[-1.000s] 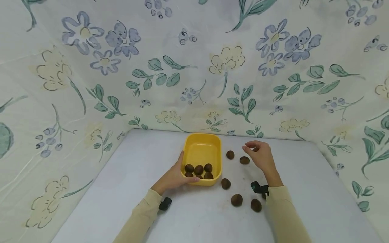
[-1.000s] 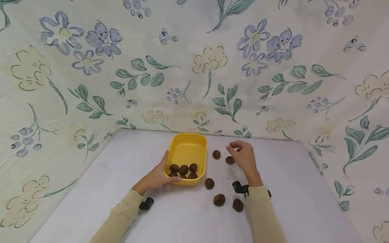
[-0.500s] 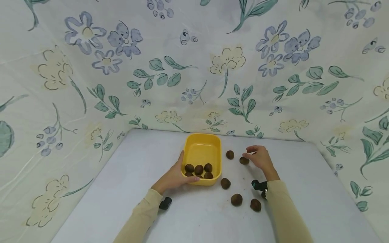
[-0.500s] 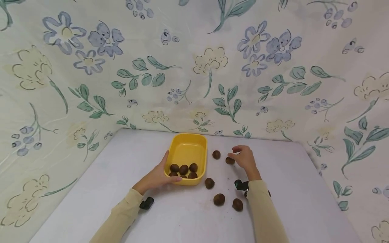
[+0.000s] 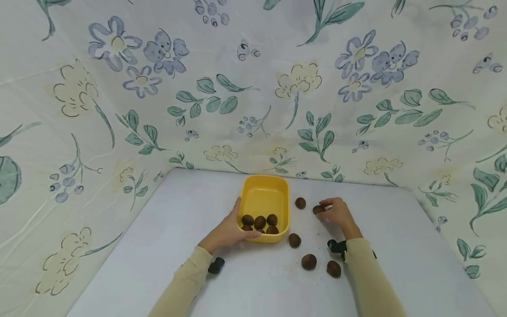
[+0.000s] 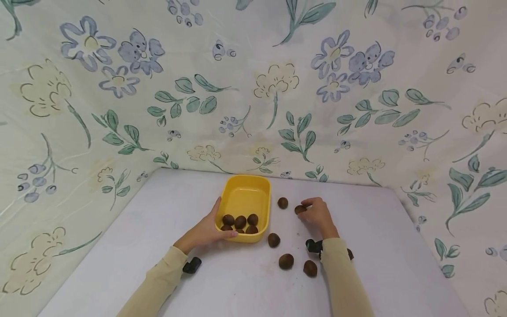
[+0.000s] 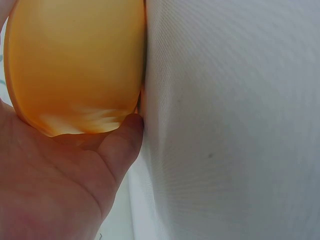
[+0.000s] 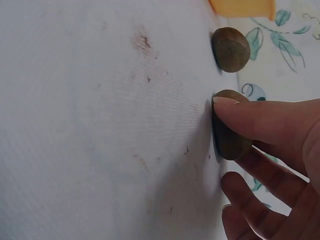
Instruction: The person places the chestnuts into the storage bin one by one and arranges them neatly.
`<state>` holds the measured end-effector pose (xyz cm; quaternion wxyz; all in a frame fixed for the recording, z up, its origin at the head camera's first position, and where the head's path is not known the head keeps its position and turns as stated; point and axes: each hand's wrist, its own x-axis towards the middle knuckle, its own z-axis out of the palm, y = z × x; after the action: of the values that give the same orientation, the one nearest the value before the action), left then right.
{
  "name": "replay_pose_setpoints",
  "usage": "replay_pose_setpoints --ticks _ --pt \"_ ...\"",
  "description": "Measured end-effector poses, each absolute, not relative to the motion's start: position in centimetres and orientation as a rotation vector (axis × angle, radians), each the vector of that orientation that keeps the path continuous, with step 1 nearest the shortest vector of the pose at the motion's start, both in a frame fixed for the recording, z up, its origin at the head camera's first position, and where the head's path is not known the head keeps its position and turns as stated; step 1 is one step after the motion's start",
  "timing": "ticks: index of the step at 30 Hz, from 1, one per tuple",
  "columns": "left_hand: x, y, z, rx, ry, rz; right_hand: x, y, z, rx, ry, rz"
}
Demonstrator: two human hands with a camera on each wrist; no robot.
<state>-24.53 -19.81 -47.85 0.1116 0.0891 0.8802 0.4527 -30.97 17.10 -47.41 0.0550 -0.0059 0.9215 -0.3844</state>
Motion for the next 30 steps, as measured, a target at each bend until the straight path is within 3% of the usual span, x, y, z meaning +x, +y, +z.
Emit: replay_pose_setpoints --ticks 15,30 --pt "-24.5 -19.8 -48.0 0.247 2.604 1.299 -30.6 16.5 -47.5 0.047 2.866 -1.181" --pt "-24.6 -19.8 -48.1 0.243 2.609 1.273 -29.4 13.7 -44.9 -0.091 2.735 -1.466"
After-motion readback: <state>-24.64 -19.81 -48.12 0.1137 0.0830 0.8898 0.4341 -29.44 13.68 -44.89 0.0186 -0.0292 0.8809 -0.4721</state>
